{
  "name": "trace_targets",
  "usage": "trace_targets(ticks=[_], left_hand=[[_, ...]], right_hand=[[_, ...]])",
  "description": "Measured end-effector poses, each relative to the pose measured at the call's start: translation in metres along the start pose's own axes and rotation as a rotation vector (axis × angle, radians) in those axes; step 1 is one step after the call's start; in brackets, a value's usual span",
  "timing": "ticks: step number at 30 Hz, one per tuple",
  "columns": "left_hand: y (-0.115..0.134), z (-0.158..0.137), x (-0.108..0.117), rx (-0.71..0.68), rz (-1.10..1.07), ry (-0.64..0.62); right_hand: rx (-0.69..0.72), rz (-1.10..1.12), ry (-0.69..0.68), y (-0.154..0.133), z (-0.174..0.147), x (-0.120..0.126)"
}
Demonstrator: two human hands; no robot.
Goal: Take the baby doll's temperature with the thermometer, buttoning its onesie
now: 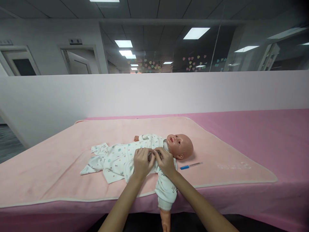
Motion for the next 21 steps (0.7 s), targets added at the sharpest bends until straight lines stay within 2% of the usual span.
trace_targets(ticks=[11,21], left_hand=[[0.0028,0.0010,0.0007,0.017,0.053,-0.024],[0.0052,0.0053,0.0061,0.090,0.083,-0.035]], right_hand=[[-0.033,0.004,-0.015,-0.0005,-0.0008,0.0019],[-0.031,0.009,0.009,-0.0005,-0.0007,0.0022]])
Point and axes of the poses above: each hand's wrist, its own z-axis towards the middle knuckle, its own x-axis out of the back of the hand, y = z × x, the point moved 2 cm from there along z, towards the middle knuckle, and after that the axes turned 14 degrees about -x, right-handed, at the moved point
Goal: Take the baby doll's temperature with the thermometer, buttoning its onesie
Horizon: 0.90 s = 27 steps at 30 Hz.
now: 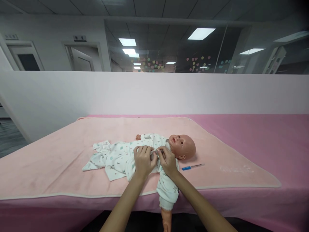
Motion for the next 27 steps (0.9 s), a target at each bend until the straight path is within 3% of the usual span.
trace_targets(ticks=[10,17,27], left_hand=[[-0.023,-0.023,0.022,0.312,-0.062,0.148],[-0.020,-0.024,0.023,0.266,-0.060,0.099],[-0.019,-0.023,0.022,0.321,-0.083,0.089]], right_hand=[[-0.023,-0.012,-0.006,0.000,-0.001,0.001],[-0.033,-0.004,-0.011,0.001,-0.001,0.000],[-0.038,-0.001,-0.009,0.001,-0.001,0.000]])
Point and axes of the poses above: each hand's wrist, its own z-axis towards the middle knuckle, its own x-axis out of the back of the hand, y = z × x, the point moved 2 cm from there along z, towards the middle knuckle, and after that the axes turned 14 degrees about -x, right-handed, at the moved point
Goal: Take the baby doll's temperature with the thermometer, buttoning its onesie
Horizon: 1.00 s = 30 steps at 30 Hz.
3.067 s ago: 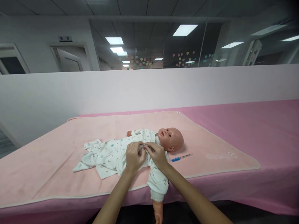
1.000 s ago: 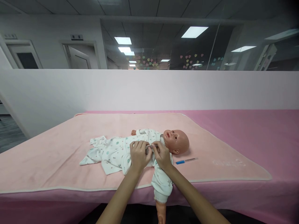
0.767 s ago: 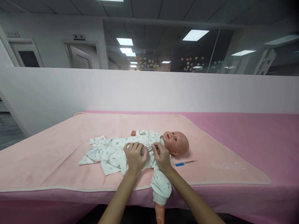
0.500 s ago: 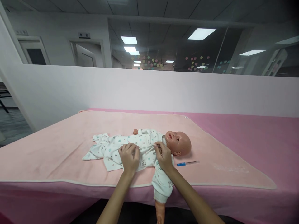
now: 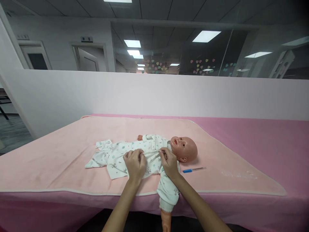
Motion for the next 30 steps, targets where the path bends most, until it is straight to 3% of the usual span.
trace_targets(ticks=[7,30], left_hand=[[0.0035,0.0012,0.0007,-0.079,-0.002,-0.059],[0.0043,0.0016,-0.0011,-0.042,0.021,-0.004]], right_hand=[[-0.002,0.004,0.002,0.0000,0.0007,0.0000],[-0.002,0.029,-0.011,0.0007,0.0015,-0.0008]])
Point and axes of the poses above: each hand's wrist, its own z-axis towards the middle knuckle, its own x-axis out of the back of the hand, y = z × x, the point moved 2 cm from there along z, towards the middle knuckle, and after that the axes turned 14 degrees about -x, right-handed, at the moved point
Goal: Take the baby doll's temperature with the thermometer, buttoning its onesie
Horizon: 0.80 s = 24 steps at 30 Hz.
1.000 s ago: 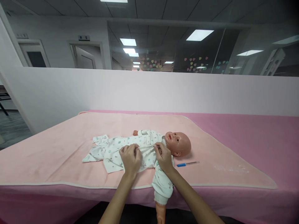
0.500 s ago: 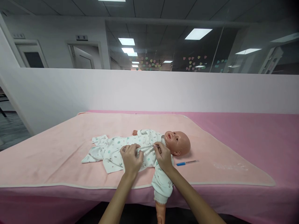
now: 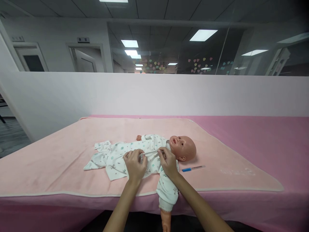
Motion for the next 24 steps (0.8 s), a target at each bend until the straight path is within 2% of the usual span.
trace_targets(ticks=[24], left_hand=[[0.0001,0.0010,-0.0004,0.014,0.015,-0.018]], right_hand=[[0.004,0.000,0.016,-0.0010,-0.0003,0.0005]])
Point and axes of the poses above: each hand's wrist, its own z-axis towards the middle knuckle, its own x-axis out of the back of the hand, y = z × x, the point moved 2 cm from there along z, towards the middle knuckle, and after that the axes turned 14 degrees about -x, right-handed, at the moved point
